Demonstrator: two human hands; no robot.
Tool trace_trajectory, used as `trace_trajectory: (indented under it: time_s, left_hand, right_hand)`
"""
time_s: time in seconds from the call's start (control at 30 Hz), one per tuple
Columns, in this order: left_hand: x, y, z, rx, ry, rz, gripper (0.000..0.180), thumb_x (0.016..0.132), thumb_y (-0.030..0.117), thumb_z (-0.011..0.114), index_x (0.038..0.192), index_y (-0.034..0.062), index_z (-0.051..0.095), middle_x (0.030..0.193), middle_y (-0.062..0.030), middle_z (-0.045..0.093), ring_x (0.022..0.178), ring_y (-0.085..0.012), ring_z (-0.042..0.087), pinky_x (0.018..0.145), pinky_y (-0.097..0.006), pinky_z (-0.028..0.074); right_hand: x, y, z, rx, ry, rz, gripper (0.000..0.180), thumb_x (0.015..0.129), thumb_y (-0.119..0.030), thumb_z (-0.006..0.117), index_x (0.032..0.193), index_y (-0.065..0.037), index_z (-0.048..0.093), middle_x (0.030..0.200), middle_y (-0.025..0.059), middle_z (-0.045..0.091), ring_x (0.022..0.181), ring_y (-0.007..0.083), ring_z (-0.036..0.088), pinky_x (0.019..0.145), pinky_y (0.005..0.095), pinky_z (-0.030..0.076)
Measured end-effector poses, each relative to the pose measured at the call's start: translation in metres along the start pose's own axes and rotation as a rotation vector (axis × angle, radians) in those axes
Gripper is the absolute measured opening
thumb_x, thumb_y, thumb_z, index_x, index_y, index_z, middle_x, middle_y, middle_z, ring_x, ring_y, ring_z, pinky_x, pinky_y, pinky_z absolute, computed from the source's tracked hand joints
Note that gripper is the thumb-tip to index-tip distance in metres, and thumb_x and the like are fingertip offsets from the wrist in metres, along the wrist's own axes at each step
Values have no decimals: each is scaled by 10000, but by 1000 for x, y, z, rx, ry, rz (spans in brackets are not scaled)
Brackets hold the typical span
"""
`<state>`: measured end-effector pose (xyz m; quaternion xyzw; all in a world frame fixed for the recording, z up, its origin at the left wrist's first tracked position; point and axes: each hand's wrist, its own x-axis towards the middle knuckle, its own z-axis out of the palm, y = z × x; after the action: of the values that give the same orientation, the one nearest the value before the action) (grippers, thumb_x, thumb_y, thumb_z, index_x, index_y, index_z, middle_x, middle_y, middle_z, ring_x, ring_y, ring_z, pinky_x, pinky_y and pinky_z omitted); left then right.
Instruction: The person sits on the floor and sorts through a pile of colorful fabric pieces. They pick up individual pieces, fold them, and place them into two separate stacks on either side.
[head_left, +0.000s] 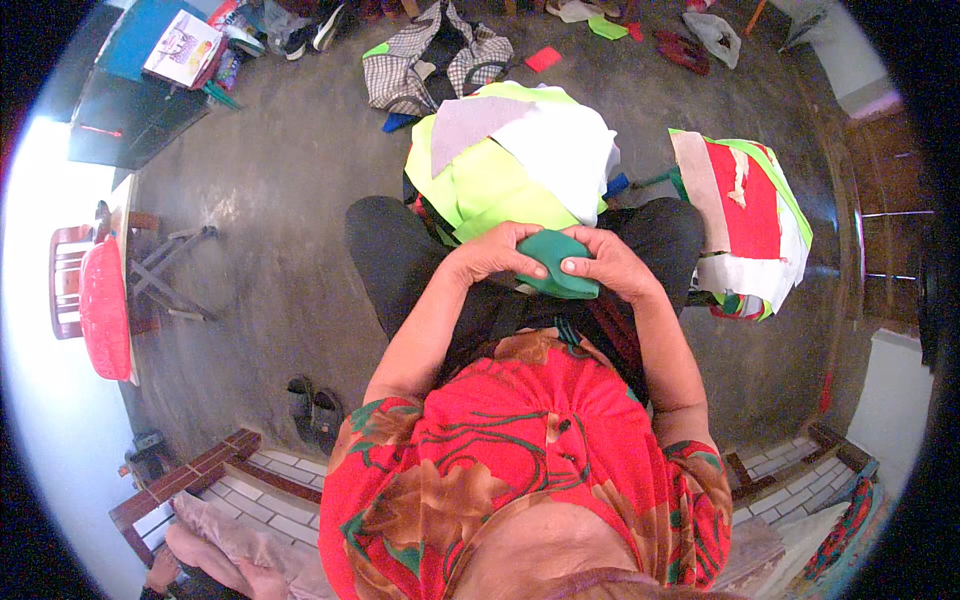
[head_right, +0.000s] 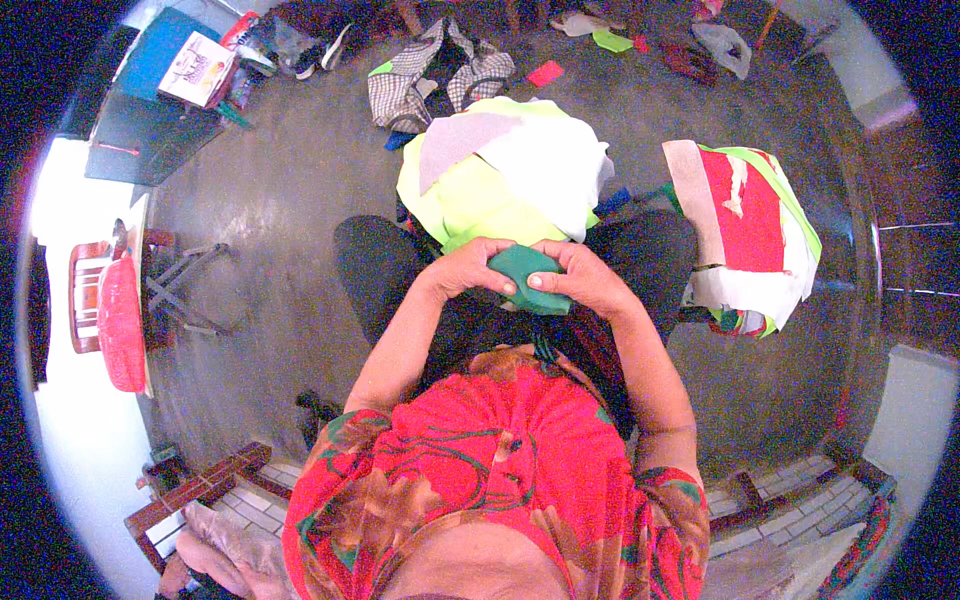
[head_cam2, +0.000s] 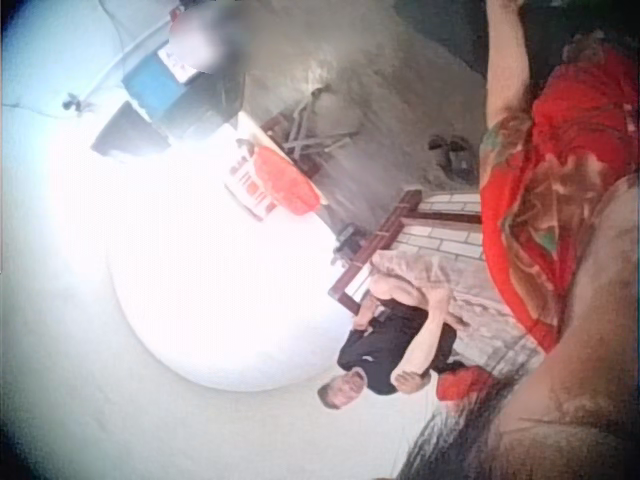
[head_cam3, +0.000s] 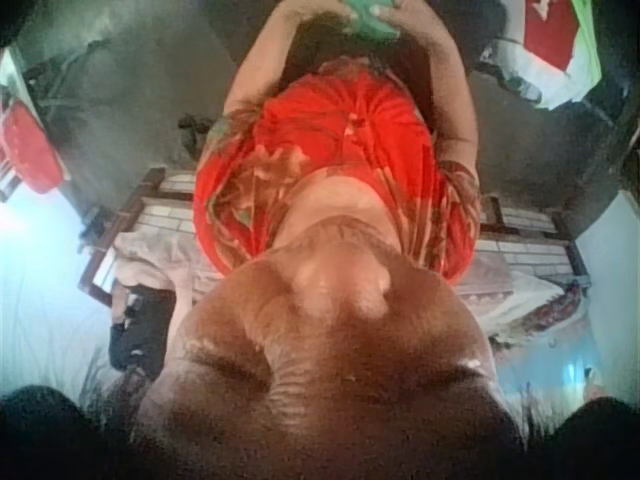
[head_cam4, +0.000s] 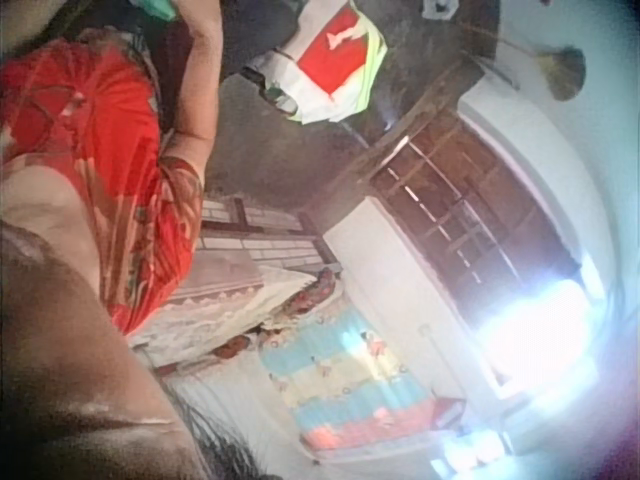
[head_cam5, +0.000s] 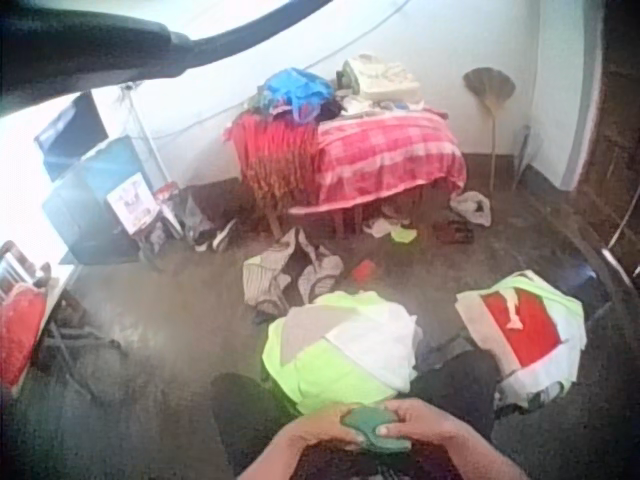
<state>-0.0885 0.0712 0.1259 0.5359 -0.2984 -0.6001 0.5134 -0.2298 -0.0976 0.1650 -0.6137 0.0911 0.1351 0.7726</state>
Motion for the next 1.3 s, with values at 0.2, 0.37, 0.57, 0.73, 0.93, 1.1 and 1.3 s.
trace_trajectory:
  time_s: [0.2, 0.37, 0.57, 0.73, 0.93, 1.1, 1.3]
  left_hand:
    - [-6, 20, -14, -226, 127, 48, 247, 778, 156, 693, 966, 18, 613, 798, 1, 614, 681, -91, 556, 642, -235, 468]
    - [-5, 23, -43, -346, 286, 116, 234, 841, 190, 639, 1009, 29, 608, 916, -2, 617, 817, -84, 560, 764, -239, 455]
    - [-12, 8, -98, -555, 529, 314, 169, 803, 84, 640, 953, 62, 563, 922, -43, 631, 864, -172, 610, 799, -359, 500]
    - [-17, -1, -120, -631, 733, 414, 155, 806, 48, 623, 935, 50, 537, 902, -71, 625, 817, -208, 622, 773, -431, 518]
    - [-7, -40, -140, -583, 1004, 347, 183, 794, -15, 611, 947, 4, 512, 914, -102, 601, 803, -233, 620, 689, -403, 554]
    - [0, -57, -141, -428, 1142, 110, 236, 771, -29, 625, 983, -5, 524, 912, -106, 601, 738, -226, 619, 635, -362, 576]
    - [6, -98, -155, 110, 1222, -78, 403, 688, 84, 729, 1043, 17, 549, 791, -62, 613, 687, -186, 605, 572, -318, 495]
  right_hand:
    - [19, -9, -20, -129, -22, -12, 498, 694, -199, 775, 1099, -12, 554, 963, 7, 605, 895, 103, 547, 834, 260, 435]
    - [43, -5, -38, -209, -106, 16, 516, 681, -168, 783, 1112, -5, 550, 973, 3, 600, 907, 103, 538, 841, 257, 428]
    - [67, 17, -75, -400, -97, 82, 384, 639, -174, 764, 966, -6, 655, 860, 18, 661, 829, 114, 565, 799, 281, 448]
    - [81, -5, -117, -388, -33, 86, 335, 649, -189, 744, 925, -19, 658, 848, -2, 649, 787, 99, 565, 781, 269, 449]
    - [123, -42, -167, -558, 131, 97, 253, 669, -144, 712, 887, -43, 633, 825, 13, 628, 751, 106, 566, 711, 266, 457]
    - [169, -26, -185, -835, 388, -99, 299, 668, -168, 709, 944, -84, 631, 820, 52, 653, 743, 190, 615, 664, 317, 492]
    - [191, -12, -137, -1342, 871, -301, 398, 704, -181, 660, 1096, -163, 590, 1171, 67, 544, 1034, 271, 551, 855, 522, 407]
